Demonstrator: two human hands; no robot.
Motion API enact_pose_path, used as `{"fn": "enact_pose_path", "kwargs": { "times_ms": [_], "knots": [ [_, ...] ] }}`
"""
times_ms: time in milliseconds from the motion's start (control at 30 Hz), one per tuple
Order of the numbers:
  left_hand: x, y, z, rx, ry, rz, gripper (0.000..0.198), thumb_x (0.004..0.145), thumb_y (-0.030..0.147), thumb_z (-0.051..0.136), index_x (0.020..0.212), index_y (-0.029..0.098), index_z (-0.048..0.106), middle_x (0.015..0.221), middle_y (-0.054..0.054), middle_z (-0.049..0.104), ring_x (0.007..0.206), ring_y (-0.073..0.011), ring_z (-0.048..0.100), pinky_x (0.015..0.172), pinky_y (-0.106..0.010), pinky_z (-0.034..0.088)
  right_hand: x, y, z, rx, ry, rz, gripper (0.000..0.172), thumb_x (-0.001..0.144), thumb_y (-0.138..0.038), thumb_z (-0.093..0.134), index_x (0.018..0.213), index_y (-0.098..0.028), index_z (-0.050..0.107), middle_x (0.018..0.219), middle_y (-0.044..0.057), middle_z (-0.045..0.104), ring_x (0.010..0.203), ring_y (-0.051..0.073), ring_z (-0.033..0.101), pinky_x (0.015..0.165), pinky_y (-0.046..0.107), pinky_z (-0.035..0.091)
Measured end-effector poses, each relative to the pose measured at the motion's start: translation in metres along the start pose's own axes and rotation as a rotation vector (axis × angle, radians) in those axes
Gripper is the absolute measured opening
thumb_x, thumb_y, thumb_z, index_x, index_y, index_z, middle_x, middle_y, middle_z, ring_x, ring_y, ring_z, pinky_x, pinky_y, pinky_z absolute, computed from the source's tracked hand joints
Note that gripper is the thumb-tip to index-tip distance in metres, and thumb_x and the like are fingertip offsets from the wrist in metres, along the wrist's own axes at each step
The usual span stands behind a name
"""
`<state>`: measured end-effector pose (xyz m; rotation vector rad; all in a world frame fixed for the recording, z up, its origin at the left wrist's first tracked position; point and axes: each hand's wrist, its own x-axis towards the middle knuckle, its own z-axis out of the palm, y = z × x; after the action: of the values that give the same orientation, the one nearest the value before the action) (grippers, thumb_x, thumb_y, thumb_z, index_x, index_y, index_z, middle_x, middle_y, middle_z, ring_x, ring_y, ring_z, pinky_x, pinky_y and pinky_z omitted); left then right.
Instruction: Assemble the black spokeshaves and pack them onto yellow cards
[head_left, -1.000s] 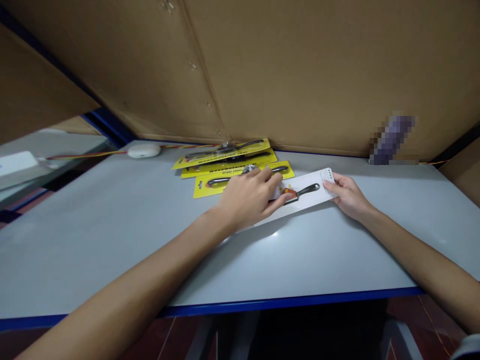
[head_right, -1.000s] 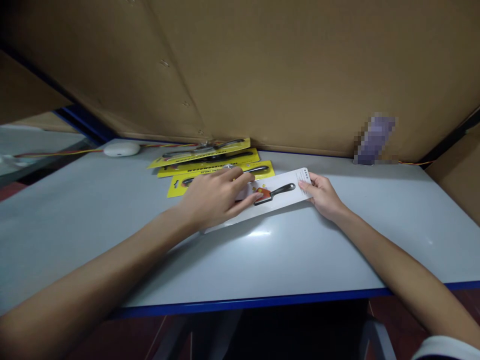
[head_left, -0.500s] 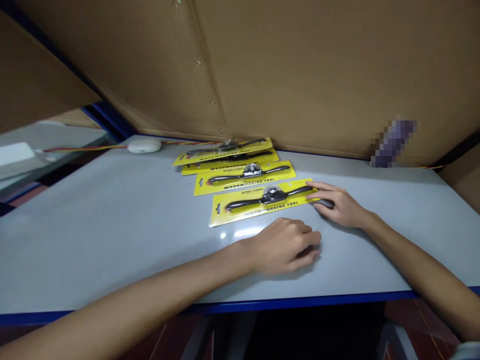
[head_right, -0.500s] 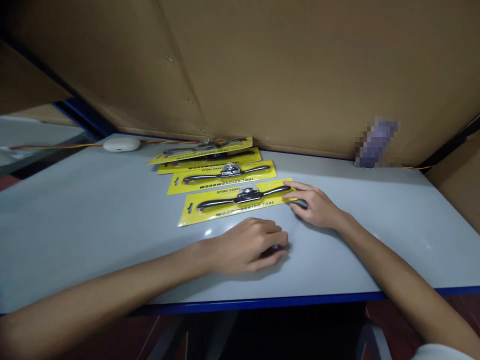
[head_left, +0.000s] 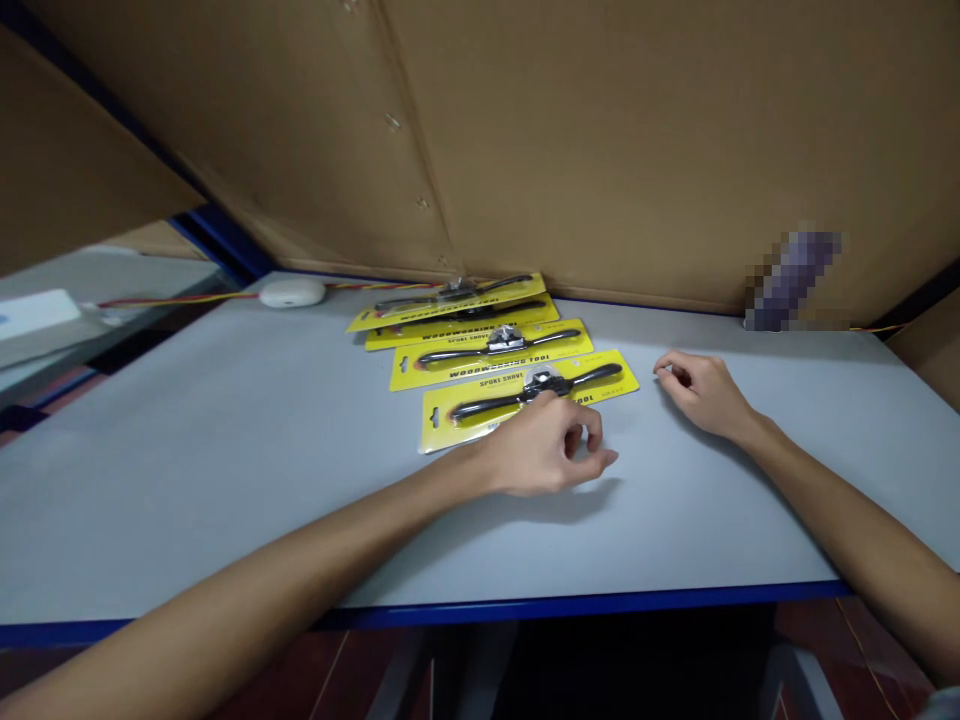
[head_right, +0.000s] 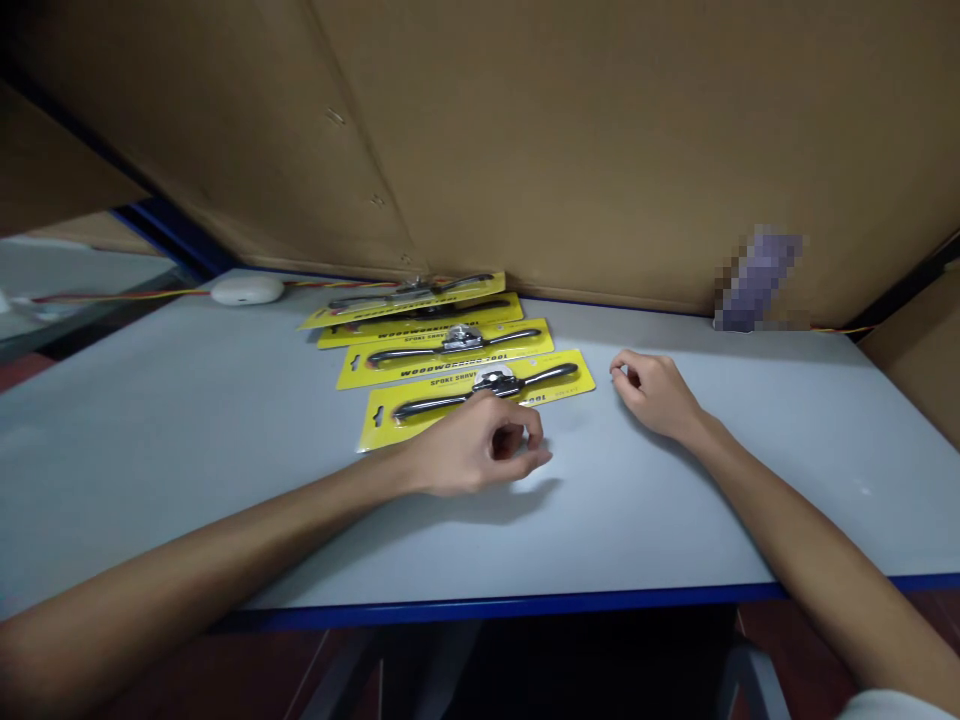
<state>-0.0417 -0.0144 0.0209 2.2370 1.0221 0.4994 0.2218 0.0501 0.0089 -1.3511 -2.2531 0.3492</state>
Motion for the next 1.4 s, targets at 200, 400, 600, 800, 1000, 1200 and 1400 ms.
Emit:
{"fn": "enact_pose_path", "kwargs": {
  "times_ms": [200,400,600,800,1000,1200,1400],
  "knots": [
    [0.006,-0.032,-0.006,0.563,0.331,0.276,0.029,0.099,0.033,0.047,0.101,0.017,0.071,0.095,-0.012,0.072,0.087,-0.0249,0.065,0.077,-0.039,0.053,0.002,0.005,-0.001,-0.122,-0.051,0.110,0.030,0.084,-0.031,0.050,0.056,-0.023,0.038,0.052,-0.003,0.041,0.055,0.014,0.035,0.064,0.032,0.027],
    [0.016,-0.069,-0.028,0.559,0.125,0.157,0.049,0.104,0.050,0.049,0.140,0.017,0.059,0.139,-0.017,0.064,0.125,-0.0329,0.061,0.104,-0.050,0.052,0.003,0.008,0.000,-0.036,0.001,0.130,0.030,0.084,-0.031,0.046,0.056,-0.024,0.035,0.053,-0.002,0.035,0.057,0.015,0.034,0.060,0.033,0.024],
    [0.015,-0.082,-0.041,0.502,0.122,0.117,0.049,0.105,0.053,0.044,0.127,0.016,0.065,0.134,-0.016,0.066,0.124,-0.0324,0.062,0.106,-0.048,0.051,0.002,0.009,-0.001,-0.005,0.025,0.121,0.031,0.085,-0.036,0.046,0.057,-0.024,0.039,0.054,-0.002,0.040,0.057,0.015,0.037,0.059,0.032,0.026],
    [0.015,-0.067,-0.031,0.631,0.138,0.077,0.042,0.104,0.040,0.042,0.128,0.013,0.065,0.128,-0.017,0.070,0.116,-0.0328,0.066,0.102,-0.052,0.053,0.002,0.006,0.000,-0.045,0.063,0.110,0.040,0.090,-0.034,0.046,0.055,-0.025,0.032,0.052,-0.002,0.035,0.055,0.015,0.033,0.058,0.033,0.024],
    [0.006,-0.043,-0.018,0.607,0.047,0.209,0.038,0.107,0.037,0.044,0.132,0.017,0.064,0.142,-0.014,0.065,0.129,-0.0308,0.063,0.109,-0.051,0.051,0.001,0.001,0.002,-0.080,0.048,0.212,0.055,0.098,-0.041,0.042,0.046,-0.026,0.031,0.050,-0.004,0.025,0.051,0.014,0.026,0.058,0.034,0.019],
    [0.000,-0.026,-0.004,0.561,0.018,0.302,0.051,0.105,0.050,0.049,0.149,0.023,0.052,0.163,-0.016,0.046,0.147,-0.0383,0.047,0.117,-0.060,0.043,0.000,-0.009,0.003,-0.076,0.050,0.218,0.051,0.091,-0.032,0.046,0.042,-0.026,0.032,0.055,-0.005,0.016,0.051,0.013,0.023,0.059,0.034,0.017],
    [0.001,-0.028,-0.010,0.579,0.059,0.310,0.054,0.100,0.048,0.051,0.144,0.017,0.055,0.146,-0.019,0.061,0.128,-0.0359,0.064,0.104,-0.054,0.054,-0.005,-0.021,0.000,-0.013,0.009,0.037,0.051,0.093,-0.029,0.042,0.043,-0.025,0.035,0.056,-0.006,0.013,0.050,0.012,0.021,0.060,0.031,0.019]
  ]
}}
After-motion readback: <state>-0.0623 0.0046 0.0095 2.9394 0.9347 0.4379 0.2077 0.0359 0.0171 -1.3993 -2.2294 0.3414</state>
